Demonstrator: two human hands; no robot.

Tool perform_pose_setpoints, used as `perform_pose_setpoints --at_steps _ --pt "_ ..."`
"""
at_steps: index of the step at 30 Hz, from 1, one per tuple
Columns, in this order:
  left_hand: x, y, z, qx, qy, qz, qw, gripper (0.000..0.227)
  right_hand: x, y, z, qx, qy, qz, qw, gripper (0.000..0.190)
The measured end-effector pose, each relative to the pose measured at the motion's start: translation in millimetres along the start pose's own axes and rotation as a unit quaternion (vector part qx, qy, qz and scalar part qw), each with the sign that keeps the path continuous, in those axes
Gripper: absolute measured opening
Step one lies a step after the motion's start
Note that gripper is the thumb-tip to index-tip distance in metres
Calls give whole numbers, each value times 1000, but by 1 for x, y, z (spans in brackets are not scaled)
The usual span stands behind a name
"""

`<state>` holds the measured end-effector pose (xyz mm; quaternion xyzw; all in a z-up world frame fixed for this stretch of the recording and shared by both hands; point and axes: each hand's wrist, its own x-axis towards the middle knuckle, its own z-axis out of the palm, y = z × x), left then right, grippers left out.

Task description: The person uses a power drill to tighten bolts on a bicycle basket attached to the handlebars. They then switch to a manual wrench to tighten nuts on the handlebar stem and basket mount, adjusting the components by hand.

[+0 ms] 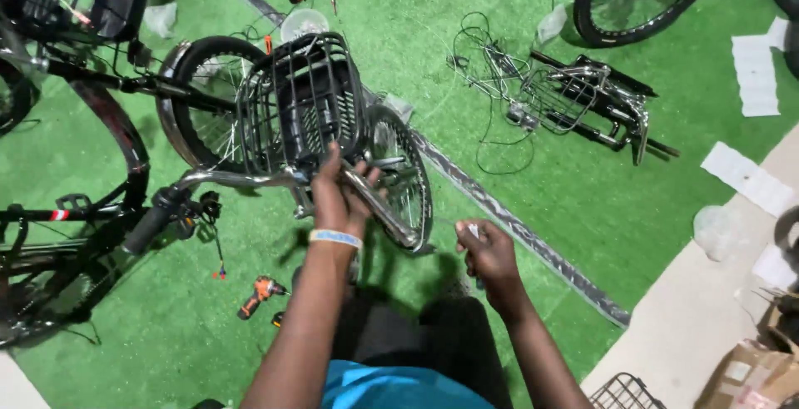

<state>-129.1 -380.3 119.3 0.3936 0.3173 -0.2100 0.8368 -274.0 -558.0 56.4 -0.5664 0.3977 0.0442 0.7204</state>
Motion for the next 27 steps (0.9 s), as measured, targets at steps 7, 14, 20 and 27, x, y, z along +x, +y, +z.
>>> perform_pose_setpoints --at_steps 7,14,20,27 --pt "-2 14 43 175 145 16 974 36 -45 61 -171 -35 153 149 976 31" --pt "-3 16 41 201 146 27 968 25 -45 58 -189 46 209 106 971 20" --pt "11 15 26 261 140 36 954 38 -44 -3 -131 5 128 3 992 33" --pt "-5 5 28 328 171 16 929 19 15 -60 -83 -124 64 -78 987 20"
